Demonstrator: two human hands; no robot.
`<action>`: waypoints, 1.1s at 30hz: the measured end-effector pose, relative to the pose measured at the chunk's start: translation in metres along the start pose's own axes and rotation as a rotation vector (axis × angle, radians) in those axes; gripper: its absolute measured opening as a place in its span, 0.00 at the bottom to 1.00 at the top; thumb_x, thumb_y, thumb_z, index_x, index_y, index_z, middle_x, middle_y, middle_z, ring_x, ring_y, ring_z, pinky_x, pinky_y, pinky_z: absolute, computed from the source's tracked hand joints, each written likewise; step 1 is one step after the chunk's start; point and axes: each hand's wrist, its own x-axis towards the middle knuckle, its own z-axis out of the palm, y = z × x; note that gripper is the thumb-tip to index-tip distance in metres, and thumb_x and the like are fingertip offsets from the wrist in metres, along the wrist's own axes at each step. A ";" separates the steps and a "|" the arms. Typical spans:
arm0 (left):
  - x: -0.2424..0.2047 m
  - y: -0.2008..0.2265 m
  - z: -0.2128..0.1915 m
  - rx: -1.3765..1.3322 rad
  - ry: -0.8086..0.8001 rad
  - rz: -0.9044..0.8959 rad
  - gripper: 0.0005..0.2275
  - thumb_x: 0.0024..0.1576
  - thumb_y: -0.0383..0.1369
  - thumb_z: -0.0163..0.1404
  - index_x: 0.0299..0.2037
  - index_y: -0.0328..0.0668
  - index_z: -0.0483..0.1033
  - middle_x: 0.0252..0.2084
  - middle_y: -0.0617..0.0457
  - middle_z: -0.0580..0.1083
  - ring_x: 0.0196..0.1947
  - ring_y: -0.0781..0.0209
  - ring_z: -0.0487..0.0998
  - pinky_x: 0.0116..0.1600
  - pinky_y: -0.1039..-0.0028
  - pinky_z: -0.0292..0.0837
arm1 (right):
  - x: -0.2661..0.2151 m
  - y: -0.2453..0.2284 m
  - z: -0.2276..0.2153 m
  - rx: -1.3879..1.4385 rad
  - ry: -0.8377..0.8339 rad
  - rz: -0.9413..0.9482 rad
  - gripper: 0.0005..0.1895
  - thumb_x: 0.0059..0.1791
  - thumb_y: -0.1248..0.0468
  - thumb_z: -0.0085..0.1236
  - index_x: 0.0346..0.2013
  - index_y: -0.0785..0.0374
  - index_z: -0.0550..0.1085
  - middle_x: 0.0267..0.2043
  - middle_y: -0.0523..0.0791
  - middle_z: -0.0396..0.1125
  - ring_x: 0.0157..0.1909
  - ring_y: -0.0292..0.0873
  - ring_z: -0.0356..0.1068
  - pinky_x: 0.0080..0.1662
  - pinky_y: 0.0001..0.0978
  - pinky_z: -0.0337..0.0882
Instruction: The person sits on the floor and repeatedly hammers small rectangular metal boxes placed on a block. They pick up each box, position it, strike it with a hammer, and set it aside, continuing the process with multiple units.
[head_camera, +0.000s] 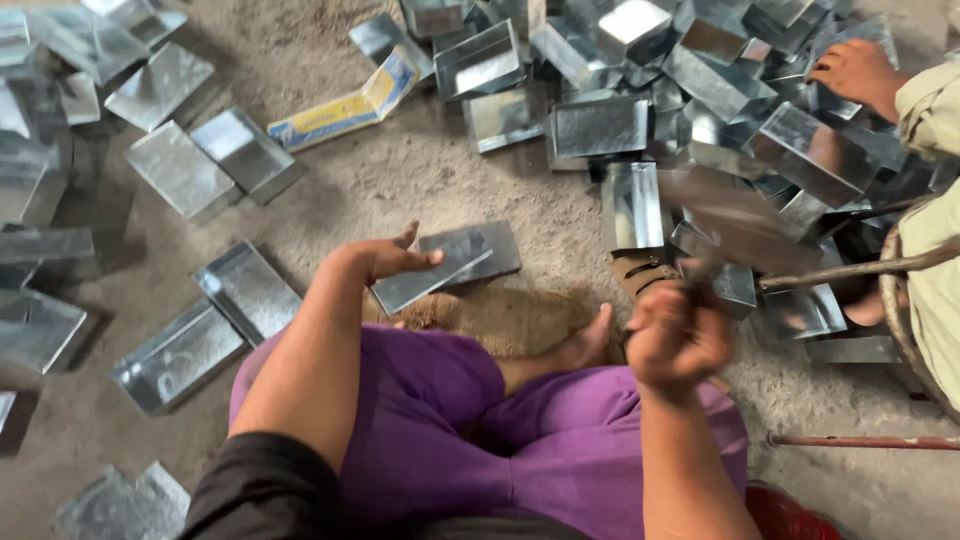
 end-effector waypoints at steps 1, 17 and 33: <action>0.005 -0.012 0.003 -0.079 -0.055 -0.064 0.58 0.41 0.68 0.52 0.78 0.57 0.32 0.78 0.36 0.46 0.80 0.42 0.40 0.76 0.49 0.44 | -0.001 -0.002 -0.003 0.071 0.089 -0.054 0.18 0.62 0.56 0.52 0.58 0.68 0.70 0.28 0.43 0.68 0.23 0.33 0.64 0.25 0.24 0.64; 0.011 -0.015 0.003 -0.153 -0.048 -0.041 0.57 0.40 0.71 0.48 0.78 0.56 0.37 0.80 0.42 0.40 0.80 0.45 0.33 0.76 0.43 0.37 | -0.031 0.027 0.044 -0.376 -0.404 0.224 0.12 0.55 0.58 0.55 0.48 0.62 0.77 0.21 0.46 0.66 0.21 0.42 0.68 0.27 0.35 0.66; -0.006 0.039 0.041 0.112 0.561 0.458 0.61 0.34 0.48 0.71 0.75 0.39 0.39 0.73 0.33 0.55 0.71 0.37 0.60 0.69 0.56 0.60 | -0.008 0.027 0.013 -0.290 -0.308 0.447 0.17 0.58 0.56 0.58 0.32 0.66 0.72 0.23 0.41 0.65 0.25 0.34 0.63 0.30 0.28 0.64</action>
